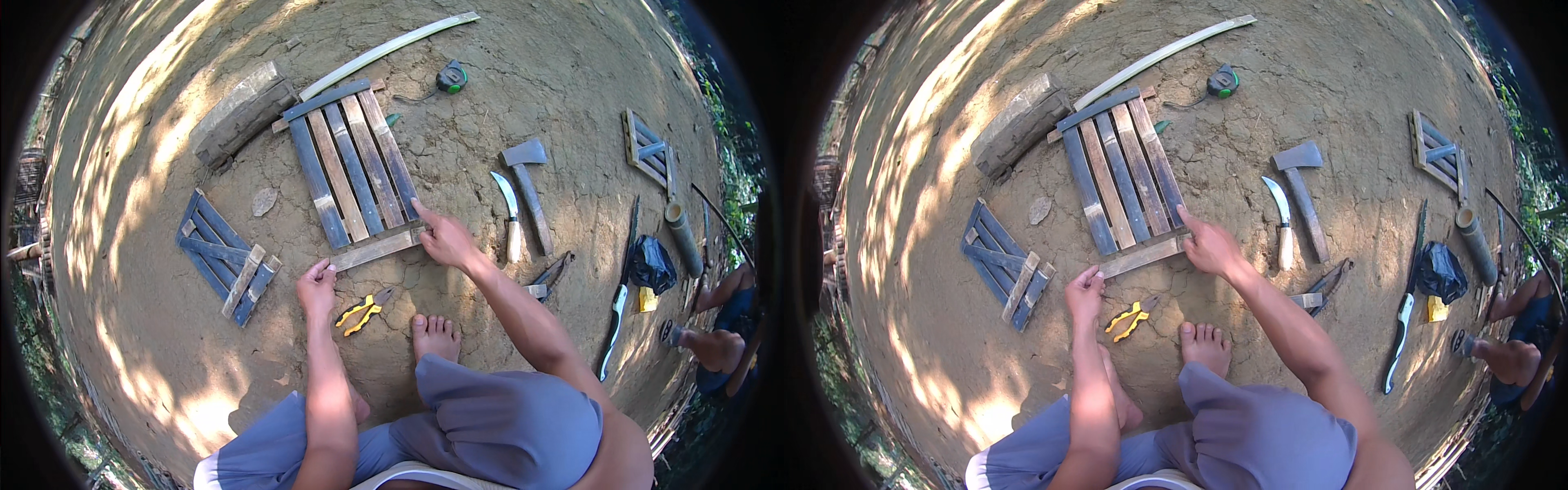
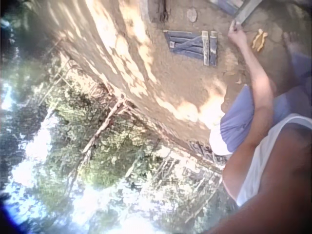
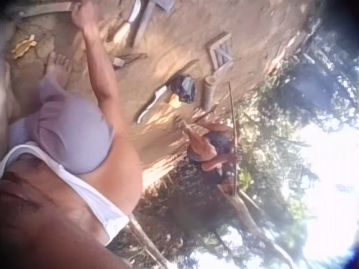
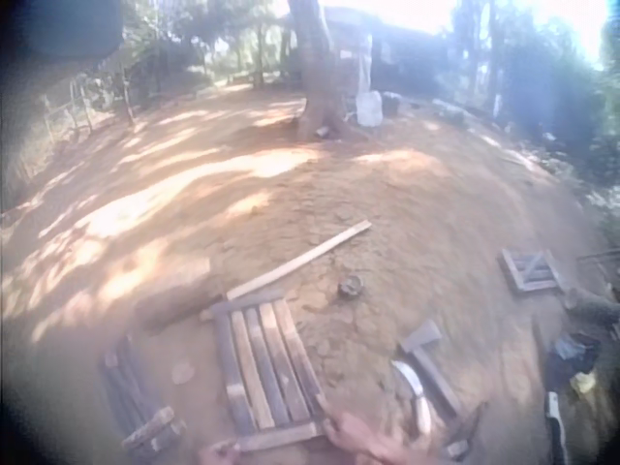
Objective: The person assembles a wooden slat structure by hand, using a hatchet to tap a cross-piece into place, measuring a piece of wood with a ruler, and cutting it with a hand saw.
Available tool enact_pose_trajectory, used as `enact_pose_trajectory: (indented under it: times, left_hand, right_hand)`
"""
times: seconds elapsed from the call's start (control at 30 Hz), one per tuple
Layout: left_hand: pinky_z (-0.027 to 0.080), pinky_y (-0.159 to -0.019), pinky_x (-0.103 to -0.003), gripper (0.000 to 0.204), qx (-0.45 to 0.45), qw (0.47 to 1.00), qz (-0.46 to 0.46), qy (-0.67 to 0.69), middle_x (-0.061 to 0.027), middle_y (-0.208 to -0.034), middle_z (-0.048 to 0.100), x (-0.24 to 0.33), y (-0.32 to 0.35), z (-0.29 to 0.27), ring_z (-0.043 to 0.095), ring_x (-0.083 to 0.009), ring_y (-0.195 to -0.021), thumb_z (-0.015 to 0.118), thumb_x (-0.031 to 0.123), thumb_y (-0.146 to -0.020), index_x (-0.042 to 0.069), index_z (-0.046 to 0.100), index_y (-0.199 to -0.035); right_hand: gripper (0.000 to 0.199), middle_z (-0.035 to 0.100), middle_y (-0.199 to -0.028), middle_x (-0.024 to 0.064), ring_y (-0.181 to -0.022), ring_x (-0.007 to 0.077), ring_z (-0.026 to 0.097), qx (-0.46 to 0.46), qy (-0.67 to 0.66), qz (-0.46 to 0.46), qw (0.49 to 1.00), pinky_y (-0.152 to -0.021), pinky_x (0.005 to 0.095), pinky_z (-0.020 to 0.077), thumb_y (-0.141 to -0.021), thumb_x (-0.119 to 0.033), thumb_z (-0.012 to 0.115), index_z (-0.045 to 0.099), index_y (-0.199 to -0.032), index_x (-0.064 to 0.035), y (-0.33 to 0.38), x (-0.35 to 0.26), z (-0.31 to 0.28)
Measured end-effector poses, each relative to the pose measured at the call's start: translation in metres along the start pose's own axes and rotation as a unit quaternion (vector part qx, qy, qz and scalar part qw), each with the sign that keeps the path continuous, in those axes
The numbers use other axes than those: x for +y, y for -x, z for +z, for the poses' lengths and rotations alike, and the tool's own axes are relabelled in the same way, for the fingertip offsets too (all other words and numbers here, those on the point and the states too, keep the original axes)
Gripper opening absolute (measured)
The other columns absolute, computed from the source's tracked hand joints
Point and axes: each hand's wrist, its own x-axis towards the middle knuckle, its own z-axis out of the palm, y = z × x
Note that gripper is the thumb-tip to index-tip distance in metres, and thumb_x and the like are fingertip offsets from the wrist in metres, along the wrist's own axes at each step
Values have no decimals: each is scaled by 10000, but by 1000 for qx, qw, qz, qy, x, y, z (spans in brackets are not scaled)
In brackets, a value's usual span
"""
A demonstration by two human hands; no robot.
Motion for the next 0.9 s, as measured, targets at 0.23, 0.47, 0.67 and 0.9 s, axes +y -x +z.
enact_pose_trajectory:
  times: [0.23,0.47,0.67,0.9]
  left_hand:
    - [500,-651,-238,281,-12,1000,-7,25,-36,-868,718,1,4,-2,606,-83,-699,722,76,-941,-31,717,-1201]
    - [489,-628,-237,260,-12,1000,5,21,-27,-848,719,-4,2,-1,604,-73,-697,744,70,-920,-27,738,-1162]
    - [481,-613,-233,256,-17,999,7,29,-18,-820,715,-4,2,-5,588,-60,-667,750,58,-911,-25,740,-1153]
    - [511,-639,-231,245,-17,996,31,87,-34,-859,724,19,0,-1,625,-78,-698,727,48,-934,-29,722,-1167]
  right_hand:
    - [696,706,-945,263,-909,447,679,5,-1,14,1000,-873,539,526,-877,-192,542,409,-1560,-194,5,0,4]
    - [737,655,-737,202,-690,377,653,40,-19,-13,999,-736,479,523,-862,-172,566,400,-1574,-270,4,9,11]
    - [702,681,-791,213,-766,398,669,-2,-20,27,999,-803,493,529,-858,-204,571,444,-1547,-241,4,-3,2]
    - [515,667,-739,171,-682,325,665,92,-129,1,987,-721,422,537,-855,-152,607,643,-1368,-122,8,-5,-6]
